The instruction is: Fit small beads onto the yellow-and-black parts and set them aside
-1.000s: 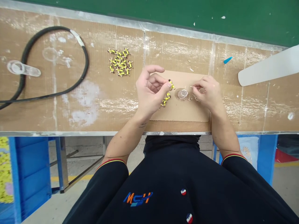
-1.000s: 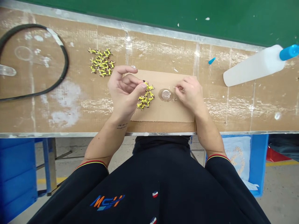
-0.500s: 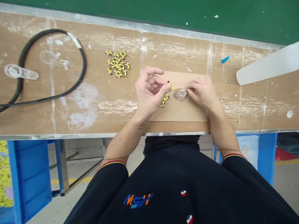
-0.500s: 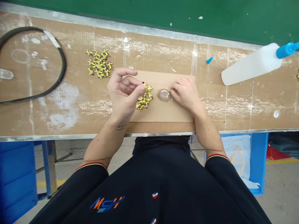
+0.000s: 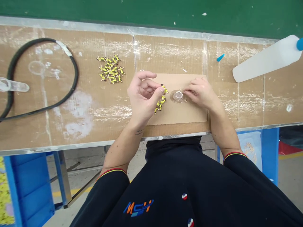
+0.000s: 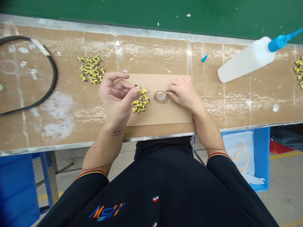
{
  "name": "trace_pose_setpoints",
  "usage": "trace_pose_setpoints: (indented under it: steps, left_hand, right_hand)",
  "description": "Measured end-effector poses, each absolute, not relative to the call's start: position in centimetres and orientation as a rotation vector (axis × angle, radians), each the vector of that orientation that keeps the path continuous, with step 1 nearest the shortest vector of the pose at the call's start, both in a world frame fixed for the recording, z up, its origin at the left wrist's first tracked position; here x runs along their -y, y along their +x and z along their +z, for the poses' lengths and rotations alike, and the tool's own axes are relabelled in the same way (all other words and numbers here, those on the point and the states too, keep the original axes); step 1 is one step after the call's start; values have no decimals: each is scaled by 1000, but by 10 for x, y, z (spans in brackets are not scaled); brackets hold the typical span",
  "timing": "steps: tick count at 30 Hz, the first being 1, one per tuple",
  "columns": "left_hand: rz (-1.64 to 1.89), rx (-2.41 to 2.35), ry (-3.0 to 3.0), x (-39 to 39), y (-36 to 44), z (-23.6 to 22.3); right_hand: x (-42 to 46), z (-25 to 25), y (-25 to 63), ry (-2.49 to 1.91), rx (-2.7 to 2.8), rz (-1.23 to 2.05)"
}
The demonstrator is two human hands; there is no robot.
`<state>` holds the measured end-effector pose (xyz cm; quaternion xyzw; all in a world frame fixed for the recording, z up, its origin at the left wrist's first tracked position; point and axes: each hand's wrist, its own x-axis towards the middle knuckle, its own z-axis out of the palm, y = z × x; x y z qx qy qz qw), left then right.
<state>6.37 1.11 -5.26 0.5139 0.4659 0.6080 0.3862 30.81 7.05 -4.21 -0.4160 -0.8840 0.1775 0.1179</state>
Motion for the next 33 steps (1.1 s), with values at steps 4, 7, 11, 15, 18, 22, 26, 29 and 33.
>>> trace_pose_setpoints:
  steps: [4,7,11,15,18,22,26,29,33]
  left_hand:
    - [1573,-1195,1321,-11,63,-52]
    - [1587,-1197,1316,-11,63,-53]
    - [1557,-1211,1333,-12,62,-54]
    - [1544,-1191,1321,-12,62,-55]
    - [1545,-1188,1297,-12,63,-53]
    - [1559,-1199,1264,-12,63,-51]
    - [1565,-1186,1268,-12,63,-52]
    - [1552,-1173,1276,-12,62,-54]
    - [1549,-1160,1275,-12,60,-54]
  right_hand:
    - [-76,-34,329,-1322,2395,510]
    - [-79,-28,349,-1374,2320,510]
    - [-81,-29,360,-1365,2397,547]
    - [-80,-37,351,-1331,2449,536]
    - [-81,-39,345,-1288,2504,564]
    - [-84,-40,346,-1262,2548,574]
    - [-86,-40,348,-1270,2562,587]
    - [-85,-39,346,-1264,2572,597]
    - [-84,-34,345,-1208,2551,649]
